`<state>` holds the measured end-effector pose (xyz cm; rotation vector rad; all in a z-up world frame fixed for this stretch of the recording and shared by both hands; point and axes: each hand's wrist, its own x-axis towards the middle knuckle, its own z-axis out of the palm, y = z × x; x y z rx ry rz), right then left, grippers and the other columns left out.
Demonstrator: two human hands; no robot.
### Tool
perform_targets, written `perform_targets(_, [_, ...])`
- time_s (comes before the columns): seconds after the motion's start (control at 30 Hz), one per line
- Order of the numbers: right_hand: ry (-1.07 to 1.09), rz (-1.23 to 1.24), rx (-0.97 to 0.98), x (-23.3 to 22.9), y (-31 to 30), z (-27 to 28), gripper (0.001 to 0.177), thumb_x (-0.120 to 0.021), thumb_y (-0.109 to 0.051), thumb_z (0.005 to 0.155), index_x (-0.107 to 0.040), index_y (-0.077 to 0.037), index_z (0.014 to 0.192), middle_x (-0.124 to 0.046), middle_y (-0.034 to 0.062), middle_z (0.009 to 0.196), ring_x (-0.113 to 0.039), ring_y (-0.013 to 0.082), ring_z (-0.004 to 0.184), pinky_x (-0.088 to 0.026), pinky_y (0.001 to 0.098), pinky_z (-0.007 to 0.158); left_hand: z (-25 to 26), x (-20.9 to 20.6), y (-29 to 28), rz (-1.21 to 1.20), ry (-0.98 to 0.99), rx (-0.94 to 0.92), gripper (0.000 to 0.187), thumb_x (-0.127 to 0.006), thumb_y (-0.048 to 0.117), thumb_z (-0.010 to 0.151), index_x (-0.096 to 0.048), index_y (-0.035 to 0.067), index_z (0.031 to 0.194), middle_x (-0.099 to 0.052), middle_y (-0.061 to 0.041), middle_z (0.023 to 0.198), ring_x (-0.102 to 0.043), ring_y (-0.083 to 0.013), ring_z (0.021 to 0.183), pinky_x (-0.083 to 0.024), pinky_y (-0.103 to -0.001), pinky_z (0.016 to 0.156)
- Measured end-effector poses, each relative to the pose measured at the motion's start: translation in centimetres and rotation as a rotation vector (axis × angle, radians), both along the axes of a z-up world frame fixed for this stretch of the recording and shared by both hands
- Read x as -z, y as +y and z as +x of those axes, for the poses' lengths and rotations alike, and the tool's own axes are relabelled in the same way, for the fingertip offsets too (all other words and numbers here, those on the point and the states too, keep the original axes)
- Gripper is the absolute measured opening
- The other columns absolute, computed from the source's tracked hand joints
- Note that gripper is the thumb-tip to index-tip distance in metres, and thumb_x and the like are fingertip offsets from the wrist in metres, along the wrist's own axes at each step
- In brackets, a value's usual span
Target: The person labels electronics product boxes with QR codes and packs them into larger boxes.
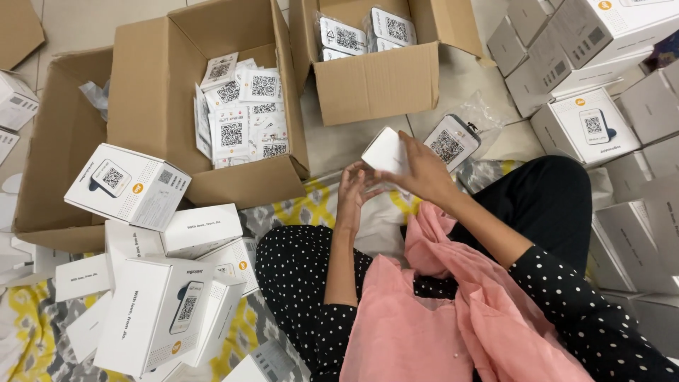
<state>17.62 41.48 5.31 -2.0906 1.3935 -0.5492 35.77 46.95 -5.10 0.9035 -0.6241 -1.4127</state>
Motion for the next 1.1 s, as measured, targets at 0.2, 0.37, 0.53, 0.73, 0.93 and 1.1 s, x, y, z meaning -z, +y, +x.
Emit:
perform_targets(0.2, [0.336,-0.376,-0.008,2.9,1.5,1.8,0.11,-0.093,-0.039,0.061,-0.038,0.0,0.148,-0.038,0.0326,0.147,-0.042,0.0493,0.134,-0.042,0.0566,0.107,-0.9,-0.6,-0.4,0.024,-0.091,0.014,0.055,-0.062,0.032,0.099,-0.045,0.012,0.147,-0.066,-0.007,0.117,-0.071,-0.0199,0.104,-0.059,-0.037,0.09])
perform_targets(0.37, [0.404,-0.355,0.089,3.0,-0.4,2.6,0.094,-0.094,-0.038,0.06,-0.046,0.001,0.132,-0.048,0.0278,0.134,-0.048,0.0448,0.127,-0.037,0.0626,0.104,-0.6,5.0,-1.1,-0.091,-0.157,0.029,0.051,-0.061,0.03,0.113,-0.055,0.002,0.155,-0.063,-0.01,0.126,-0.065,-0.0201,0.116,-0.057,-0.037,0.104])
perform_targets(0.53, [0.148,-0.242,0.019,3.4,-2.5,1.8,0.072,-0.089,-0.036,0.071,-0.05,0.001,0.118,-0.06,0.0254,0.112,-0.062,0.0442,0.103,-0.051,0.0519,0.087,-0.8,1.7,-1.0,0.037,-0.214,-0.034,0.08,-0.07,0.017,0.093,-0.029,0.021,0.163,-0.053,-0.012,0.141,-0.065,-0.0186,0.112,-0.06,-0.034,0.089])
perform_targets(0.73, [0.146,-0.251,-0.093,2.5,-2.1,1.6,0.071,-0.089,-0.032,0.069,-0.05,0.004,0.116,-0.061,0.0259,0.108,-0.063,0.0435,0.1,-0.054,0.0493,0.084,-1.8,4.8,-1.7,-0.21,-0.719,-0.217,0.114,-0.089,0.004,0.077,-0.018,0.015,0.166,-0.039,-0.017,0.155,-0.07,-0.0226,0.108,-0.062,-0.032,0.087])
perform_targets(0.93, [0.207,-0.233,-0.207,0.8,-1.8,1.4,0.07,-0.09,-0.033,0.068,-0.05,0.004,0.113,-0.063,0.0252,0.104,-0.065,0.0443,0.096,-0.054,0.0485,0.084,-1.0,2.8,-1.6,-0.116,-0.57,-0.108,0.125,-0.091,0.005,0.07,-0.01,0.015,0.165,-0.055,-0.016,0.144,-0.073,-0.021,0.093,-0.063,-0.03,0.078])
perform_targets(1.1, [0.176,-0.161,-0.267,0.1,-2.5,0.5,0.07,-0.09,-0.034,0.068,-0.05,0.003,0.112,-0.066,0.0263,0.103,-0.067,0.0446,0.095,-0.054,0.0484,0.082,-1.2,4.6,-2.0,-0.171,-0.519,-0.105,0.115,-0.089,0.002,0.074,-0.018,0.011,0.163,-0.057,-0.015,0.141,-0.071,-0.0198,0.097,-0.062,-0.031,0.081])
